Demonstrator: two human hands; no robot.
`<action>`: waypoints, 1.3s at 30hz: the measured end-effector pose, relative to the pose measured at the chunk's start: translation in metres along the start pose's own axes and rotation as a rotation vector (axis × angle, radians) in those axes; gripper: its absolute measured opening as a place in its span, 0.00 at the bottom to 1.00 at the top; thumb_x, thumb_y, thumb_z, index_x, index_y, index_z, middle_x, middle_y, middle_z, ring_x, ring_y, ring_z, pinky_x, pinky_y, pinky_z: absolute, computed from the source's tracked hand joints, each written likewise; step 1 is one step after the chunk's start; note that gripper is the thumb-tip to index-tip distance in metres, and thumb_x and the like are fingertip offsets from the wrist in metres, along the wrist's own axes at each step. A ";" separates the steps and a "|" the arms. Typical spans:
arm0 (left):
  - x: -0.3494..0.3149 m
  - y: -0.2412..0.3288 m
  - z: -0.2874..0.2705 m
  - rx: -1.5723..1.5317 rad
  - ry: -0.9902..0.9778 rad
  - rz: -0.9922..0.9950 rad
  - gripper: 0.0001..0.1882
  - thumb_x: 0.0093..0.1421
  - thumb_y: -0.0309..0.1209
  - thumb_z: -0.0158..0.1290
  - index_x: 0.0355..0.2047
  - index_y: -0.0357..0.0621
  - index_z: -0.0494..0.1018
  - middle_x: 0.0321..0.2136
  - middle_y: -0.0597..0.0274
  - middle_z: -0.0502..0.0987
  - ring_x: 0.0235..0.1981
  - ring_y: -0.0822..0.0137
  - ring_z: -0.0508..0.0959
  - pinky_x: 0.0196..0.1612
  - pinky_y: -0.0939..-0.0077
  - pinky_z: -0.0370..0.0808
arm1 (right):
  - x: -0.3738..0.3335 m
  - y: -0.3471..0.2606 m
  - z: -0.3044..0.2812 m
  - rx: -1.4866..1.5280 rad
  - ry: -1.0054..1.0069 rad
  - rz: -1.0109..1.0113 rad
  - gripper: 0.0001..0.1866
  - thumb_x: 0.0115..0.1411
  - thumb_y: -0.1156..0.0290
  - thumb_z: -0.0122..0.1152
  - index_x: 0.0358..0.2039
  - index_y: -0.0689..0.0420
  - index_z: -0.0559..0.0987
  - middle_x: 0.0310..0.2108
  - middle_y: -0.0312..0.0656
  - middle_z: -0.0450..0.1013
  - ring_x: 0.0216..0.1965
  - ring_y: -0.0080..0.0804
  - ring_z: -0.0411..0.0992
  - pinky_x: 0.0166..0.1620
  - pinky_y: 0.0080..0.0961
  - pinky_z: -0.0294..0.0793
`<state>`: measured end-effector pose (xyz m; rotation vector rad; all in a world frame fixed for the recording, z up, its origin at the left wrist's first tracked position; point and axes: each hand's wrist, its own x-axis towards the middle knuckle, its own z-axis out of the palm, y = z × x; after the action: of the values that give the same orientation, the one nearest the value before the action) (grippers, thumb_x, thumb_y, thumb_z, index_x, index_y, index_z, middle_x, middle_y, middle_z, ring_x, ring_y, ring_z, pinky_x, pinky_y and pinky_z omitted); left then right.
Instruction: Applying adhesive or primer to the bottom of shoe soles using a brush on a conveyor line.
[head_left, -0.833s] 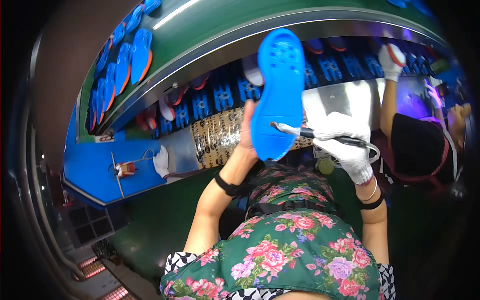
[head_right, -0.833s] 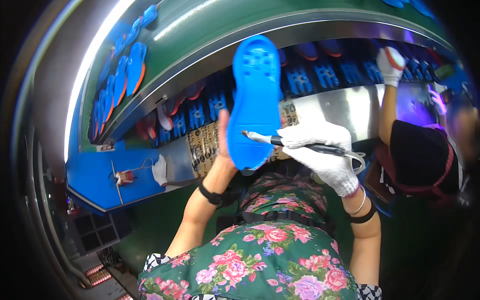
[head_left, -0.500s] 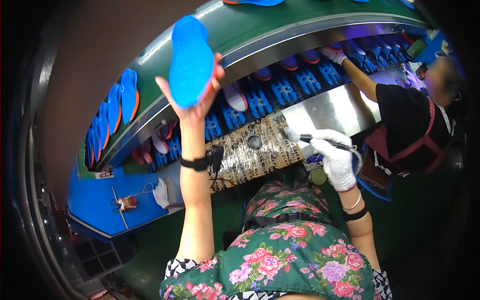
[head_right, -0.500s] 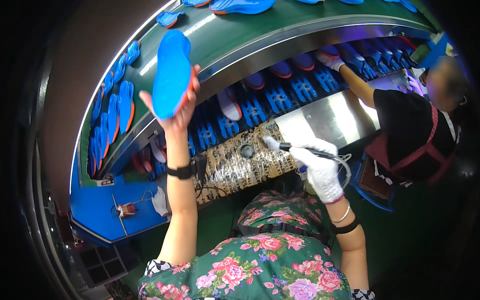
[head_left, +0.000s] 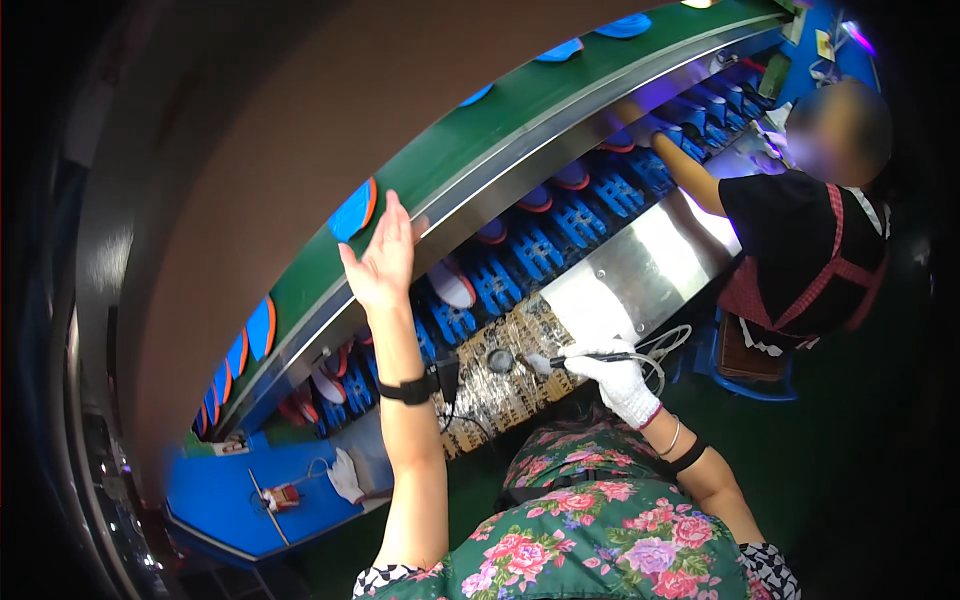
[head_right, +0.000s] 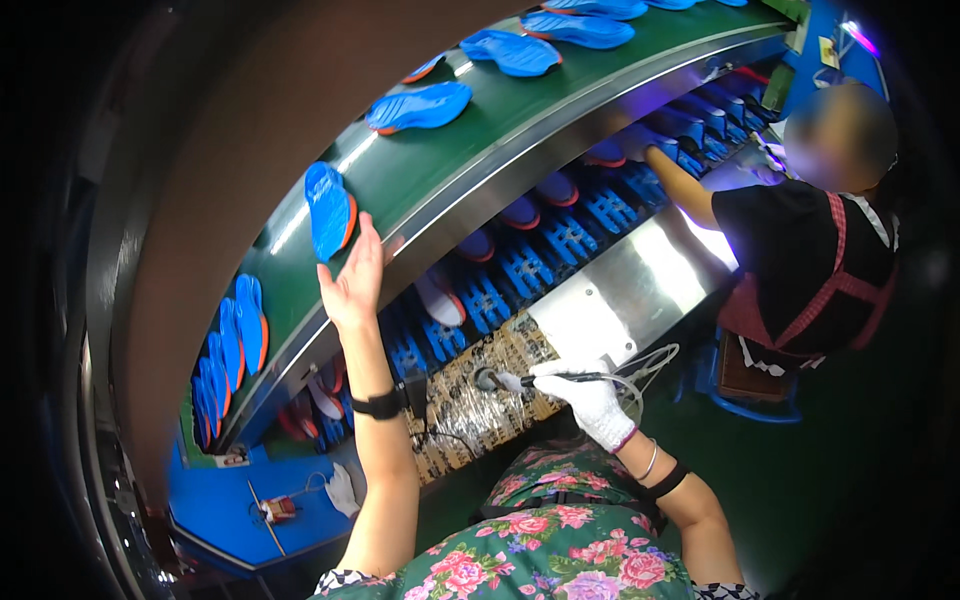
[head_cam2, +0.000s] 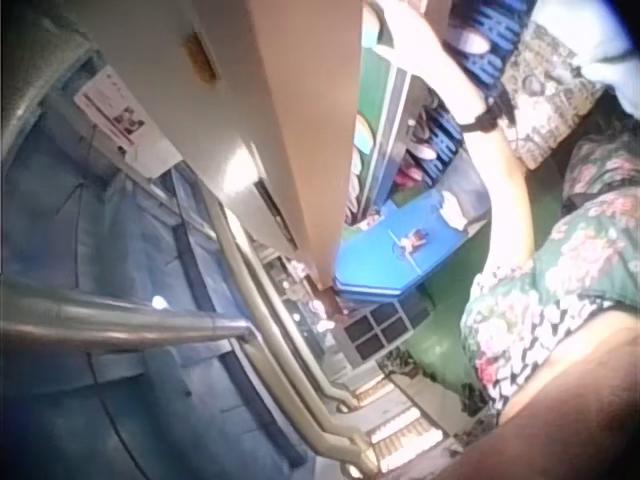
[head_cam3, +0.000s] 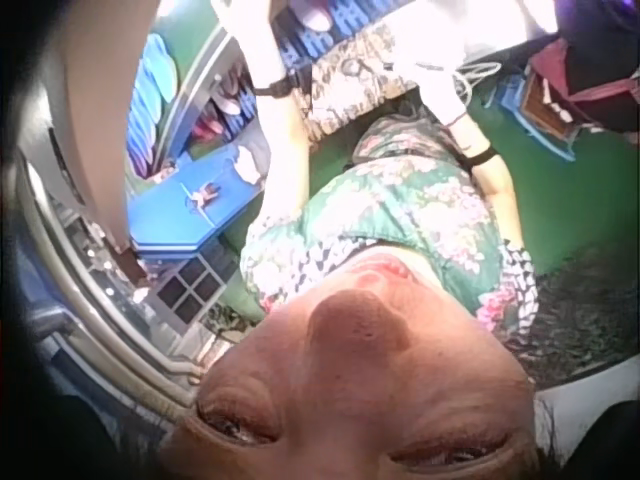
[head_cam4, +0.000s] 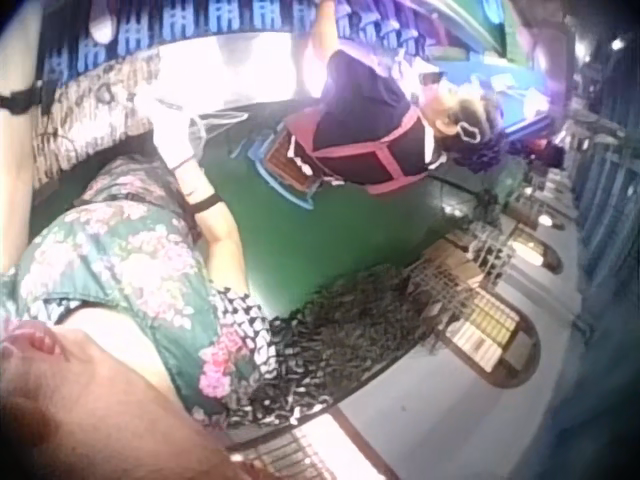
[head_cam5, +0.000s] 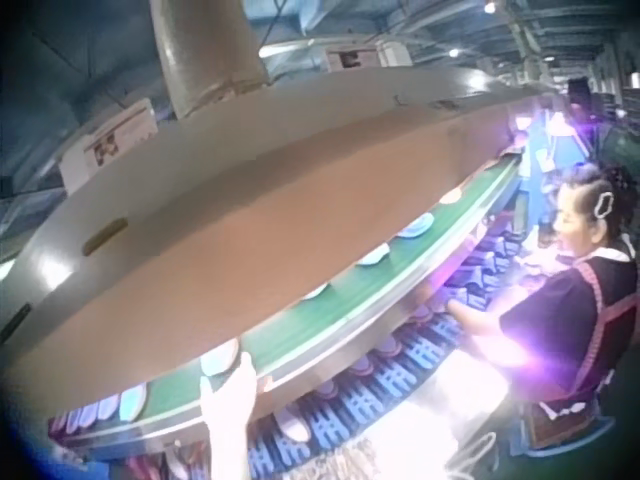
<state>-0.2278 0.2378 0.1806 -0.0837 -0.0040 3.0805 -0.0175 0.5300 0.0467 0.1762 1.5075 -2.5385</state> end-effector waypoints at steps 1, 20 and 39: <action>0.002 -0.014 0.000 0.128 0.055 0.022 0.48 0.70 0.57 0.42 0.73 0.31 0.39 0.72 0.40 0.52 0.72 0.46 0.57 0.70 0.49 0.60 | 0.001 0.002 -0.001 0.021 0.005 -0.009 0.11 0.58 0.81 0.67 0.42 0.65 0.86 0.34 0.40 0.83 0.31 0.21 0.77 0.36 0.17 0.76; 0.218 -0.087 -0.005 1.892 0.093 0.647 0.23 0.55 0.46 0.69 0.40 0.46 0.73 0.37 0.54 0.76 0.40 0.58 0.77 0.45 0.62 0.76 | -0.007 -0.041 -0.026 0.283 0.170 0.155 0.10 0.59 0.81 0.65 0.41 0.66 0.85 0.37 0.42 0.83 0.34 0.23 0.77 0.38 0.19 0.76; -0.151 -0.067 -0.089 0.782 0.231 -0.246 0.30 0.51 0.30 0.58 0.54 0.31 0.69 0.44 0.47 0.80 0.41 0.54 0.83 0.48 0.57 0.83 | -0.028 -0.137 0.067 0.381 0.013 -0.002 0.06 0.57 0.84 0.64 0.36 0.64 0.83 0.32 0.43 0.80 0.31 0.27 0.77 0.35 0.20 0.77</action>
<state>-0.0688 0.2956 0.1003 -0.3577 1.0810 2.5866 -0.0206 0.5379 0.2010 0.2421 1.0119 -2.8046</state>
